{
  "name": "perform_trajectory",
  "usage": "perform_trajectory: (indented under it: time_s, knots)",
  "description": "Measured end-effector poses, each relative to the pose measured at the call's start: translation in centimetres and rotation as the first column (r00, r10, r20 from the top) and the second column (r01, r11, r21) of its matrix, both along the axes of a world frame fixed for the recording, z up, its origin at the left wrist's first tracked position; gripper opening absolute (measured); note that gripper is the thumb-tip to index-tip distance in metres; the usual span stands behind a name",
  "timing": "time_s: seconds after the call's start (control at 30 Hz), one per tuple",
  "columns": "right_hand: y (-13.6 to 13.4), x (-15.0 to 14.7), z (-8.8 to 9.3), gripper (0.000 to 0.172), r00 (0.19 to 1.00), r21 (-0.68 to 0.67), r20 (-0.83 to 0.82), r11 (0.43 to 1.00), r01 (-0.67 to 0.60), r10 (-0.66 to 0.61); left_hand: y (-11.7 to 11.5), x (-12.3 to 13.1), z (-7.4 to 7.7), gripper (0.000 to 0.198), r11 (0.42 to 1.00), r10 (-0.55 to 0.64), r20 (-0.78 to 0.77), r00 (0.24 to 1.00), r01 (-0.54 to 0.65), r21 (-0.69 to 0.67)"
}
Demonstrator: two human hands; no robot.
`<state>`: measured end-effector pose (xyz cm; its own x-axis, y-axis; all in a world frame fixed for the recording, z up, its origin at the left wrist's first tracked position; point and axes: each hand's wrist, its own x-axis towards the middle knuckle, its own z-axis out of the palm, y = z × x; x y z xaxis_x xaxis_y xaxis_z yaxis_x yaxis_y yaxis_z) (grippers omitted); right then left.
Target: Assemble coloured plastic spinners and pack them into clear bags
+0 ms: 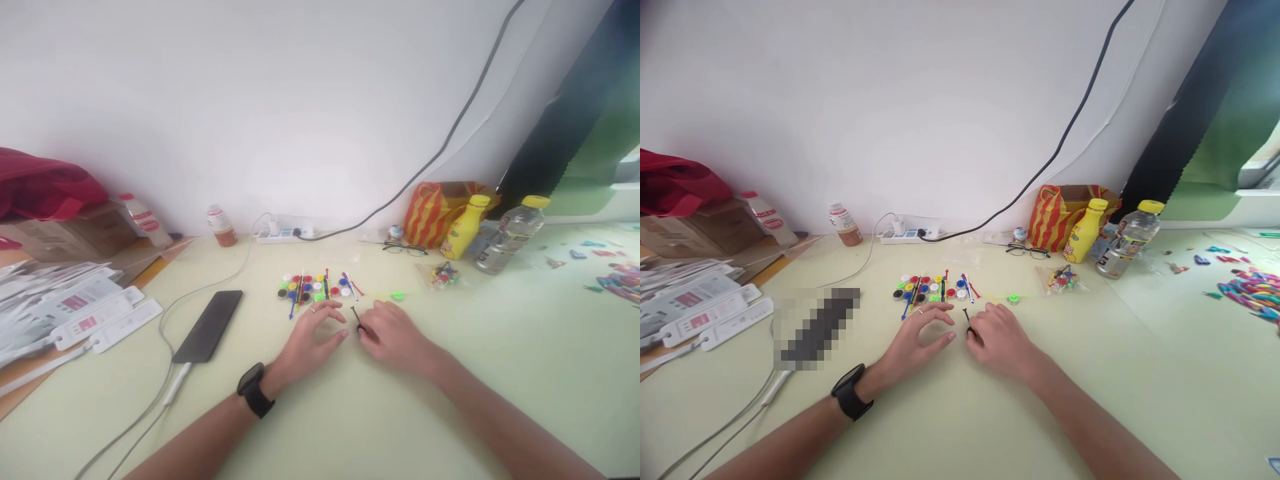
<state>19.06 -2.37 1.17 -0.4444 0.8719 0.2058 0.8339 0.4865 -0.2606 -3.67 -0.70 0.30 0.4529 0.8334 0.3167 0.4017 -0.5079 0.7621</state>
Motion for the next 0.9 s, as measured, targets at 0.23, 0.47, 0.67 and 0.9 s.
perform_trajectory:
  time_s: [0.23,0.47,0.67,0.9]
  knots:
    - [2.2,2.8,-0.9,0.029,0.944,0.184,0.141,0.944,0.272,-0.299,0.2,0.0,-0.2,0.007,0.998,0.036,-0.050,0.998,-0.033,0.055]
    - [3.1,3.9,-0.9,0.006,0.937,0.239,-0.024,0.908,0.343,-0.348,0.1,-0.2,-0.2,0.027,0.990,0.028,-0.203,0.979,0.001,0.144]
    - [0.8,0.2,-1.2,0.024,0.993,0.166,-0.106,0.984,0.059,-0.042,-0.4,-0.3,-0.5,0.054,0.985,-0.061,-0.385,0.921,0.119,0.128]
    - [0.5,-0.9,-2.2,0.027,0.997,0.172,-0.067,0.984,0.043,-0.032,-0.1,-0.2,-1.0,0.051,0.973,0.000,-0.332,0.943,0.077,0.218]
